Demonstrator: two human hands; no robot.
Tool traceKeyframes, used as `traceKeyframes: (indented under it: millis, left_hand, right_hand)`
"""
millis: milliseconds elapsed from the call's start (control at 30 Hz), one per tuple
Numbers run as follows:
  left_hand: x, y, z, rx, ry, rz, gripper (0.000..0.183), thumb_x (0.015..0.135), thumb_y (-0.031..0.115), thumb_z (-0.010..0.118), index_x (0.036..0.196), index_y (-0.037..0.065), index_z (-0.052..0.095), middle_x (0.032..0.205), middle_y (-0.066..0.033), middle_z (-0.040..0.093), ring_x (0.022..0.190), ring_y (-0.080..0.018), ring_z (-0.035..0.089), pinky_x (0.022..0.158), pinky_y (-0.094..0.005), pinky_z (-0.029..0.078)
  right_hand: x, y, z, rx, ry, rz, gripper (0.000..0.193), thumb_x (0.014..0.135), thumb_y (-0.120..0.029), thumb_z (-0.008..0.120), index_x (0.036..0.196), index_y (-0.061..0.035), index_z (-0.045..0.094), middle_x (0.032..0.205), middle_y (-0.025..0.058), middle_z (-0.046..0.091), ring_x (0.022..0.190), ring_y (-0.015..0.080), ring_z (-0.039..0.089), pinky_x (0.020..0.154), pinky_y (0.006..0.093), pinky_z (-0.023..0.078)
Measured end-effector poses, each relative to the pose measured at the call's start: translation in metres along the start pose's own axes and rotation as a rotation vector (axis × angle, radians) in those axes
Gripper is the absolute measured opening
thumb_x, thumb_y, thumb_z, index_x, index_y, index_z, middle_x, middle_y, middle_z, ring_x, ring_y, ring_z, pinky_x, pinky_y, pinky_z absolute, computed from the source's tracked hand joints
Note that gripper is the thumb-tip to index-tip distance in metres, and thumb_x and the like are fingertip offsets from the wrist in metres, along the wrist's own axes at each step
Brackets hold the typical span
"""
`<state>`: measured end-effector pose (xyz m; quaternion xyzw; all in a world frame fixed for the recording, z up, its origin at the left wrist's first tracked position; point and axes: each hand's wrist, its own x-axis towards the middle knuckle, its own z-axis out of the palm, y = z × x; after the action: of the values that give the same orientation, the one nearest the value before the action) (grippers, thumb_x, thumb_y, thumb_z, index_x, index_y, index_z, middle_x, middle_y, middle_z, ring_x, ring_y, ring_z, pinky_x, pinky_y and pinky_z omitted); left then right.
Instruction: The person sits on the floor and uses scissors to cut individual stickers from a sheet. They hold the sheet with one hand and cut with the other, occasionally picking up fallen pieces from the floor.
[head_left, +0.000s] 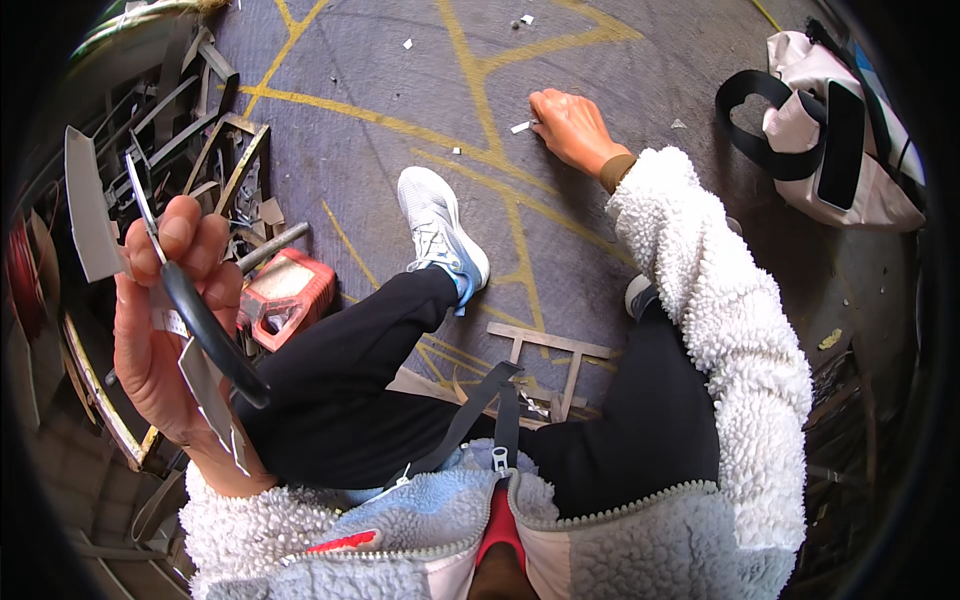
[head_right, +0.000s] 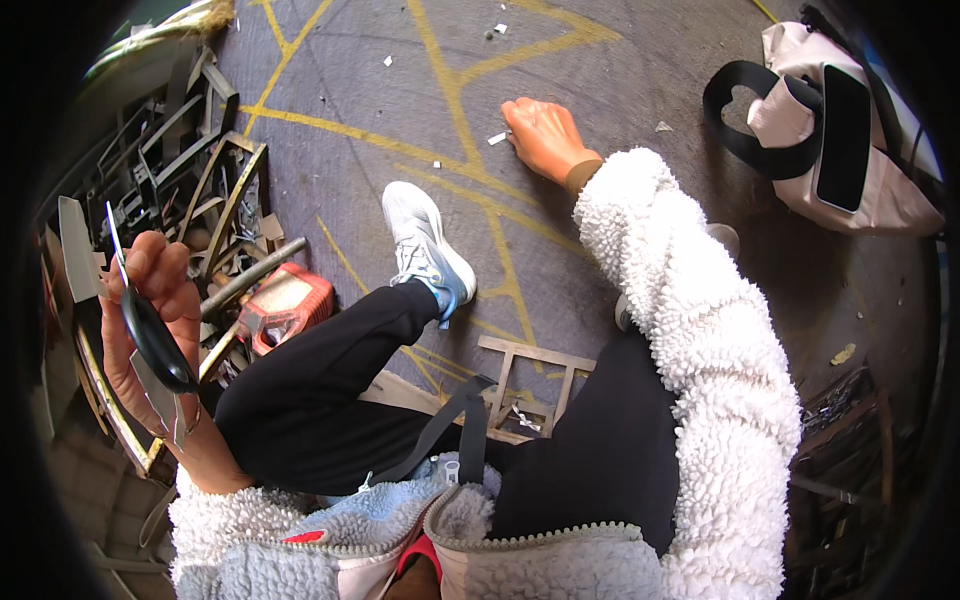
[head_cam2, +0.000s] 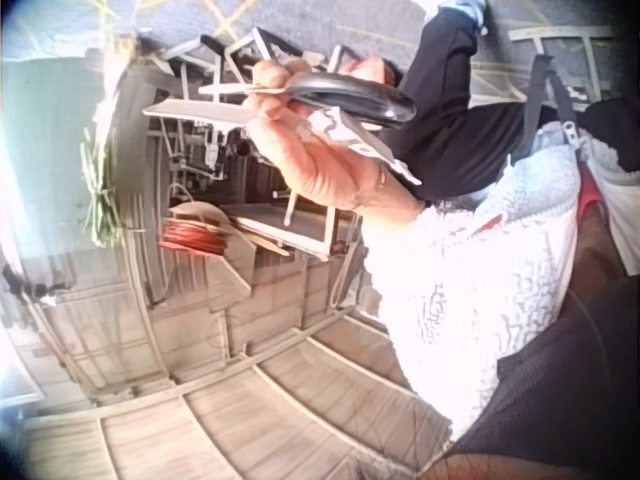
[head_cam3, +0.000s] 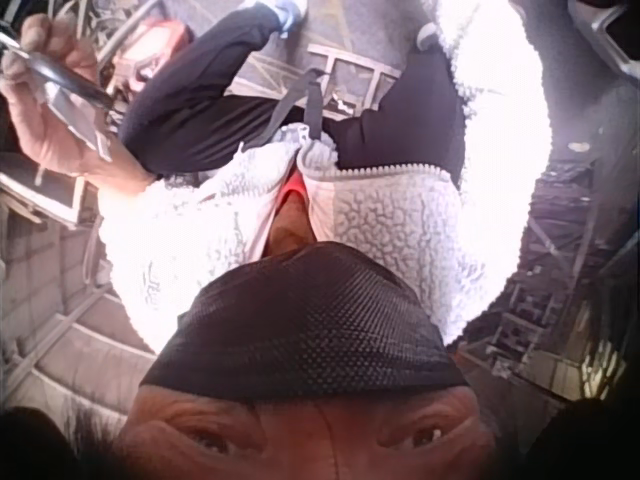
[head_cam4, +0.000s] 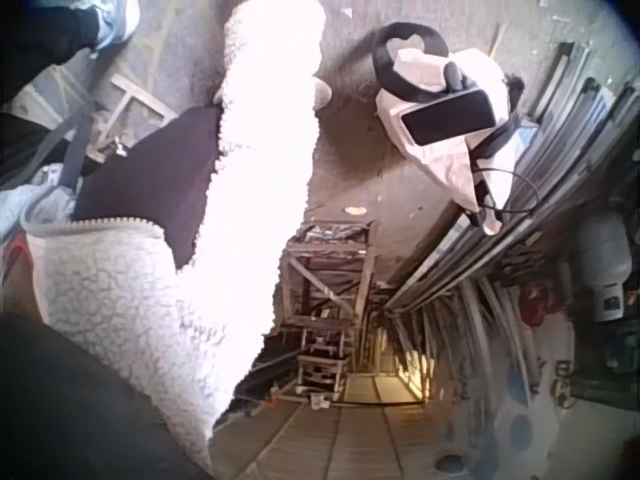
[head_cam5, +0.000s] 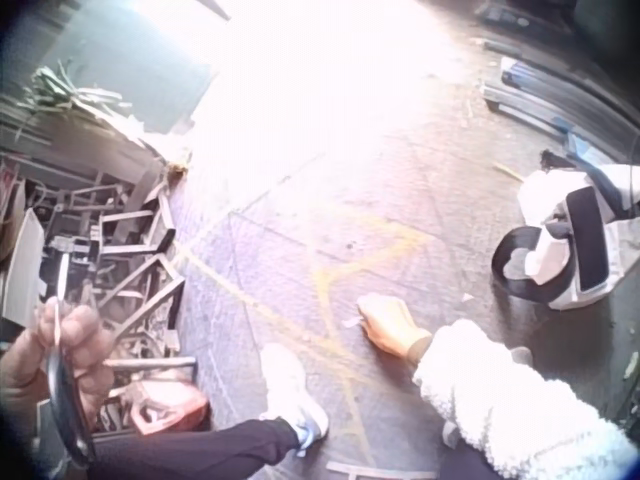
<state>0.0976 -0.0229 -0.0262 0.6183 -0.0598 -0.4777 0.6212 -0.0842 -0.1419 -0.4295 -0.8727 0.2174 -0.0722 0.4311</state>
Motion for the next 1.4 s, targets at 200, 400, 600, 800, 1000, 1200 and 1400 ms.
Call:
traceKeyframes:
  millis: [200, 400, 600, 800, 1000, 1200, 1400]
  left_hand:
    - [0.000, 0.002, -0.001, 0.055, 0.022, 0.007, 0.018, 0.093, 0.021, 0.063, 0.097, 0.009, 0.050, 0.097, -0.0028, 0.036, 0.085, -0.0110, 0.035, 0.069, -0.0213, 0.036]
    - [-0.002, 0.002, -0.005, 0.036, -0.031, 0.005, 0.018, 0.093, 0.020, 0.063, 0.097, 0.009, 0.049, 0.098, -0.0029, 0.036, 0.086, -0.0110, 0.035, 0.069, -0.0217, 0.035]
    - [-0.008, 0.002, -0.002, 0.023, -0.029, -0.012, 0.018, 0.093, 0.019, 0.063, 0.097, 0.009, 0.049, 0.098, -0.0033, 0.036, 0.086, -0.0114, 0.035, 0.069, -0.0216, 0.035]
    - [-0.020, 0.000, 0.007, -0.066, -0.041, 0.017, 0.016, 0.094, 0.010, 0.063, 0.099, 0.000, 0.052, 0.102, -0.0068, 0.042, 0.084, -0.0115, 0.036, 0.070, -0.0216, 0.038]
    - [-0.051, 0.005, 0.011, -0.011, 0.034, 0.081, 0.021, 0.095, 0.015, 0.062, 0.105, 0.001, 0.049, 0.102, -0.0069, 0.043, 0.086, -0.0122, 0.039, 0.071, -0.0229, 0.041]
    - [-0.067, 0.019, -0.009, -0.080, -0.326, 0.012, 0.038, 0.105, 0.022, 0.046, 0.132, -0.004, 0.037, 0.121, -0.0150, 0.055, 0.105, -0.0152, 0.059, 0.085, -0.0230, 0.052]
    - [-0.081, 0.010, -0.013, -0.023, -0.421, 0.175, 0.038, 0.101, 0.021, 0.052, 0.132, -0.002, 0.051, 0.138, -0.0127, 0.052, 0.114, -0.0156, 0.058, 0.092, -0.0242, 0.051]
  right_hand:
    - [0.002, 0.000, 0.009, -0.091, 0.025, -0.042, 0.007, 0.077, 0.001, 0.056, 0.078, -0.0030, 0.052, 0.080, 0.0195, 0.060, 0.077, 0.0413, 0.061, 0.064, 0.0503, 0.048]
    - [0.000, 0.000, 0.013, -0.112, 0.014, -0.025, 0.004, 0.075, 0.001, 0.055, 0.076, -0.0023, 0.053, 0.080, 0.0194, 0.060, 0.079, 0.0413, 0.061, 0.065, 0.0507, 0.048]
    - [-0.005, -0.004, 0.015, -0.093, 0.011, -0.027, 0.008, 0.077, -0.004, 0.061, 0.081, -0.0034, 0.054, 0.080, 0.0155, 0.059, 0.079, 0.0387, 0.060, 0.066, 0.0490, 0.048]
    - [-0.014, -0.007, -0.023, 0.105, -0.022, 0.169, 0.009, 0.077, -0.009, 0.064, 0.077, -0.0022, 0.058, 0.076, 0.0136, 0.064, 0.074, 0.0350, 0.062, 0.066, 0.0436, 0.048]
    - [-0.122, 0.017, -0.120, 0.474, 0.174, 0.524, 0.015, 0.080, -0.011, 0.072, 0.076, 0.0009, 0.064, 0.065, 0.0018, 0.060, 0.060, 0.0072, 0.053, 0.056, 0.0259, 0.042]
    - [-0.420, 0.036, -0.211, 0.318, 0.879, 1.016, 0.011, 0.079, -0.011, 0.077, 0.079, -0.0021, 0.071, 0.070, -0.0014, 0.064, 0.062, 0.0066, 0.055, 0.058, 0.0240, 0.044]
    - [-0.735, -0.064, -0.360, -0.647, 1.130, 1.822, 0.027, 0.078, -0.029, 0.076, 0.081, -0.0021, 0.075, 0.085, 0.0200, 0.071, 0.081, 0.0347, 0.070, 0.075, 0.0425, 0.053]
